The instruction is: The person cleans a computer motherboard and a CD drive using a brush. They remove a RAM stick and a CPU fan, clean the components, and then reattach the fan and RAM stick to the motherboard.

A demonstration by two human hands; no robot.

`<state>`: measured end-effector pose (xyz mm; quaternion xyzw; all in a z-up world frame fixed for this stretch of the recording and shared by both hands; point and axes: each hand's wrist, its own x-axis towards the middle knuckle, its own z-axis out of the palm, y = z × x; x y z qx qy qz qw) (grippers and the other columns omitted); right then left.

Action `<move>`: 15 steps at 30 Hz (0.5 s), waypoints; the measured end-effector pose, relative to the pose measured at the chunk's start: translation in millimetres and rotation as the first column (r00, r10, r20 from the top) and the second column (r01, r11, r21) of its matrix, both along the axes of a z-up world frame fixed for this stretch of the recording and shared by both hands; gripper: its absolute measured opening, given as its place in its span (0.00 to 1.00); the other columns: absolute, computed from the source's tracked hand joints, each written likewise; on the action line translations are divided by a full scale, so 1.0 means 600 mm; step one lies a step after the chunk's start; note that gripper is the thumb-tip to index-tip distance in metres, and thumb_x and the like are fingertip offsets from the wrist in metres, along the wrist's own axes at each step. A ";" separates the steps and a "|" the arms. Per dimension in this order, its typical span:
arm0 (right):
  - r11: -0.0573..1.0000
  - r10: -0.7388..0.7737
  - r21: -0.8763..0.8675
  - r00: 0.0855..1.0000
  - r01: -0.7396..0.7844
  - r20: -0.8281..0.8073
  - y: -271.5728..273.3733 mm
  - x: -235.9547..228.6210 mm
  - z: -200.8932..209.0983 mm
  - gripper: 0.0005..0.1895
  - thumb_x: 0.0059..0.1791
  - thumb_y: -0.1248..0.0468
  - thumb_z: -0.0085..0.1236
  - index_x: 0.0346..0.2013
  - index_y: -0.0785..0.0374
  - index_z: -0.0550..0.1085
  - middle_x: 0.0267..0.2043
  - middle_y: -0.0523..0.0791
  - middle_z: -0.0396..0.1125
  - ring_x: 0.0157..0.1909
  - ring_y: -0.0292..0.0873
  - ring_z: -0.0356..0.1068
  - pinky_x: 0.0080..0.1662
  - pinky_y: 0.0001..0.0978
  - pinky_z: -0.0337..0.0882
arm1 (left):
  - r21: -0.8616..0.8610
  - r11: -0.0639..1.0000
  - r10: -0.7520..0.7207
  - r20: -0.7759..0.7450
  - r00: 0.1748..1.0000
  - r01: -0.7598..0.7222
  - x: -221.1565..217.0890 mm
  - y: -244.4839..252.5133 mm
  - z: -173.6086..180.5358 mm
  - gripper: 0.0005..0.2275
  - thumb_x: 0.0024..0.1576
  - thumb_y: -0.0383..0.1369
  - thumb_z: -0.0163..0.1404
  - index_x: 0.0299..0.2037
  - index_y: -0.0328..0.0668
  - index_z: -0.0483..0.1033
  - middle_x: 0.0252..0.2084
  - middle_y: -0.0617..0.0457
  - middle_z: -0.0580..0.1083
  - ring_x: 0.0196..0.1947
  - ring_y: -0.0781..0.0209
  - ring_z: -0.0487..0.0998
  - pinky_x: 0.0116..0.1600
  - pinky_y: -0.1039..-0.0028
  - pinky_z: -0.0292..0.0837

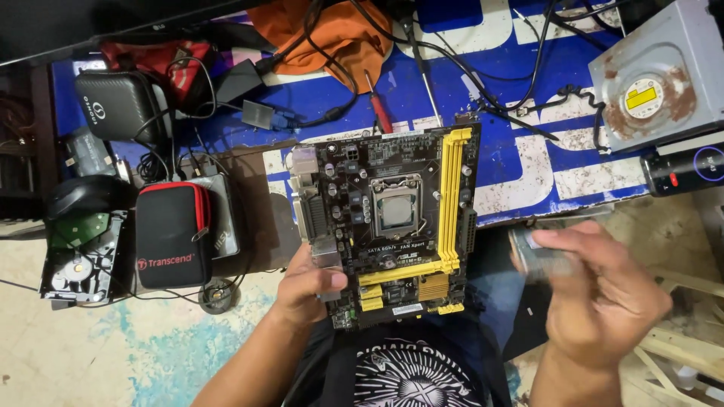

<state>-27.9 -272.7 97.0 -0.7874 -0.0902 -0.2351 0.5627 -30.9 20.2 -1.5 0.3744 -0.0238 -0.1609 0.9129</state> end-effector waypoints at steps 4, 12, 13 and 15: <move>0.998 0.017 -0.053 0.996 -0.022 -0.086 0.014 -0.004 0.009 0.10 0.50 0.77 0.57 0.46 0.73 0.75 0.39 0.53 0.74 0.37 0.42 0.75 0.41 0.26 0.77 | 0.050 0.999 0.006 0.025 1.000 -0.007 0.003 -0.003 0.007 0.11 0.44 0.25 0.52 0.23 0.49 0.60 0.13 0.66 0.50 0.13 0.70 0.45 0.23 0.72 0.34; 0.925 0.015 -0.379 1.000 -0.018 -0.010 0.036 0.005 0.028 0.10 0.50 0.76 0.65 0.46 0.72 0.77 0.36 0.50 0.77 0.30 0.39 0.78 0.33 0.22 0.78 | 0.095 0.994 0.049 0.010 0.999 -0.050 -0.011 -0.005 -0.011 0.11 0.43 0.25 0.54 0.33 0.45 0.65 0.17 0.63 0.55 0.16 0.68 0.52 0.25 0.72 0.43; 0.916 0.009 -0.402 1.000 -0.008 0.000 0.037 0.005 0.029 0.10 0.50 0.75 0.66 0.46 0.72 0.78 0.39 0.51 0.77 0.33 0.39 0.78 0.35 0.23 0.78 | 0.139 0.989 0.042 0.070 0.997 -0.052 -0.007 -0.006 -0.002 0.10 0.43 0.29 0.56 0.29 0.48 0.65 0.19 0.64 0.57 0.19 0.68 0.55 0.29 0.71 0.49; 0.910 0.016 -0.413 1.000 -0.016 -0.004 0.044 0.008 0.034 0.11 0.50 0.76 0.67 0.46 0.72 0.78 0.40 0.51 0.77 0.33 0.39 0.78 0.36 0.23 0.79 | 0.136 0.990 0.012 0.053 0.999 -0.019 -0.007 -0.004 -0.001 0.13 0.43 0.28 0.55 0.23 0.50 0.58 0.17 0.64 0.53 0.17 0.69 0.50 0.27 0.71 0.41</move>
